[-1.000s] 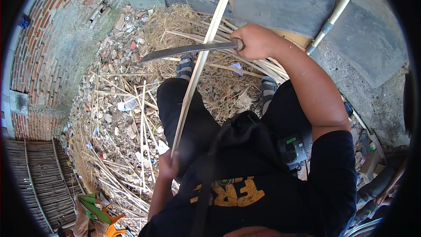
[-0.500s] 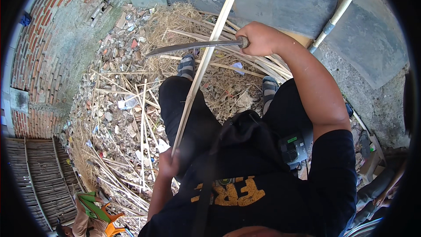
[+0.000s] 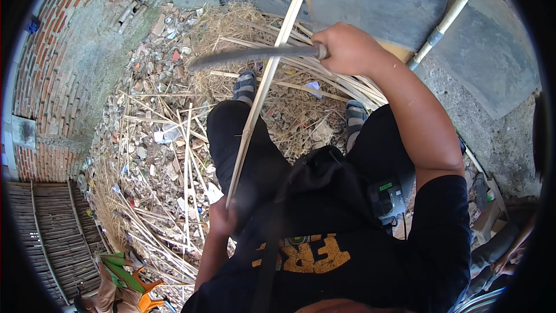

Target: The person strips layers from a bamboo pole using a large knife while holding the bamboo against their lap.

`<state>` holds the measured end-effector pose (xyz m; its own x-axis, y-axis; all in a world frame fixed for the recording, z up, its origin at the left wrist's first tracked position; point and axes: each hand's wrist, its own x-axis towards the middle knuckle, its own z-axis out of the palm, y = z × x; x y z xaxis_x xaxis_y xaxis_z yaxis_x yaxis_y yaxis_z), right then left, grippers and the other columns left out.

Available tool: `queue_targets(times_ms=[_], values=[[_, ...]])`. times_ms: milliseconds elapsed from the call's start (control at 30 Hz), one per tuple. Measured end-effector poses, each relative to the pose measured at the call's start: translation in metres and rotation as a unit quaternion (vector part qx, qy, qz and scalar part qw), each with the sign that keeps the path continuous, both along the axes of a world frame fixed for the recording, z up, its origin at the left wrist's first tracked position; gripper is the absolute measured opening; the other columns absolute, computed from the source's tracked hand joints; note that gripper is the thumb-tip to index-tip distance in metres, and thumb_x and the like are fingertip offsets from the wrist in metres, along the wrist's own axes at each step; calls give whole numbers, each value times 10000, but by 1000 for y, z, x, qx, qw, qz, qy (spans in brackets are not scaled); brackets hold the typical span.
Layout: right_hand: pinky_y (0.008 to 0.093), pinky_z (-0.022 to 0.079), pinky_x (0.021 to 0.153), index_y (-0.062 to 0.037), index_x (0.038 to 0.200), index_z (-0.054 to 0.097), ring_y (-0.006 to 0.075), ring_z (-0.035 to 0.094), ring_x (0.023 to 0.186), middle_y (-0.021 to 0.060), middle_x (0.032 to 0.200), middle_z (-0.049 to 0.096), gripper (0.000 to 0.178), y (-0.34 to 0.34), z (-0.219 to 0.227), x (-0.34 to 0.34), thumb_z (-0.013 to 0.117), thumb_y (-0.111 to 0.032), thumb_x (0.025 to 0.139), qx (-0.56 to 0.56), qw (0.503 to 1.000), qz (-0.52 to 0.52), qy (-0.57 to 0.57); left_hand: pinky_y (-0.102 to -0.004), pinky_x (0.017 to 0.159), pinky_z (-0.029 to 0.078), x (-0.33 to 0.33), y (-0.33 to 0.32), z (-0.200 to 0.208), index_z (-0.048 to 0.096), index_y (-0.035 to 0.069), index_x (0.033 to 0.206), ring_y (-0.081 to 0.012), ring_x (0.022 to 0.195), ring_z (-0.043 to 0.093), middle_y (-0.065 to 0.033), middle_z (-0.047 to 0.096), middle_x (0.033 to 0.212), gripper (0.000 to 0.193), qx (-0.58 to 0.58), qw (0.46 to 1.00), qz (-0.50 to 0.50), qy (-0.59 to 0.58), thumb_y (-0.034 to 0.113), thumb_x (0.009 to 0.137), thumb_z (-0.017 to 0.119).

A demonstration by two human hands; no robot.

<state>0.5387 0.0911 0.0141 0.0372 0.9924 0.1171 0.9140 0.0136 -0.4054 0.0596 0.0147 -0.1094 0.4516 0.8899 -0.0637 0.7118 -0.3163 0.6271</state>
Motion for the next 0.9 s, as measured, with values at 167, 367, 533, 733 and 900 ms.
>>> queue_targets(times_ms=[167, 367, 533, 733, 900], values=[[477, 529, 739, -41, 905, 681, 382, 662, 801, 171, 798, 684, 204, 7, -2, -7, 682, -126, 719, -56, 997, 34, -49, -415, 517, 467, -4, -4, -5, 643, -2, 876, -386, 552, 624, -203, 590, 616, 184, 5, 1000, 9, 23, 134, 951, 543], [473, 540, 769, -59, 956, 702, 363, 679, 856, 172, 843, 695, 239, 16, -3, 10, 651, -117, 730, -46, 998, -22, -23, -437, 519, 472, 7, -2, 7, 634, -4, 848, -392, 558, 627, -207, 584, 608, 167, 26, 1000, 2, 9, 121, 934, 564], [473, 562, 787, -77, 1009, 720, 329, 696, 892, 150, 878, 709, 273, 1, 5, -33, 631, -114, 754, -85, 987, 63, -120, -447, 529, 478, -4, -4, 6, 635, 3, 842, -408, 583, 636, -213, 598, 615, 177, 13, 1000, 4, 27, 138, 940, 575], [457, 537, 767, -27, 981, 700, 397, 668, 820, 211, 830, 691, 277, 23, -20, 26, 678, -166, 743, -5, 999, -40, 23, -437, 525, 480, 12, -6, 6, 634, 7, 834, -396, 572, 639, -205, 599, 612, 187, 44, 997, 14, 54, 140, 943, 559], [456, 556, 822, -105, 1023, 720, 300, 693, 922, 147, 935, 716, 274, 5, 1, -3, 643, -137, 763, -93, 995, -13, -33, -440, 513, 470, 2, -6, 8, 615, 12, 808, -403, 557, 625, -197, 585, 597, 198, 6, 999, 22, 30, 141, 944, 553]])
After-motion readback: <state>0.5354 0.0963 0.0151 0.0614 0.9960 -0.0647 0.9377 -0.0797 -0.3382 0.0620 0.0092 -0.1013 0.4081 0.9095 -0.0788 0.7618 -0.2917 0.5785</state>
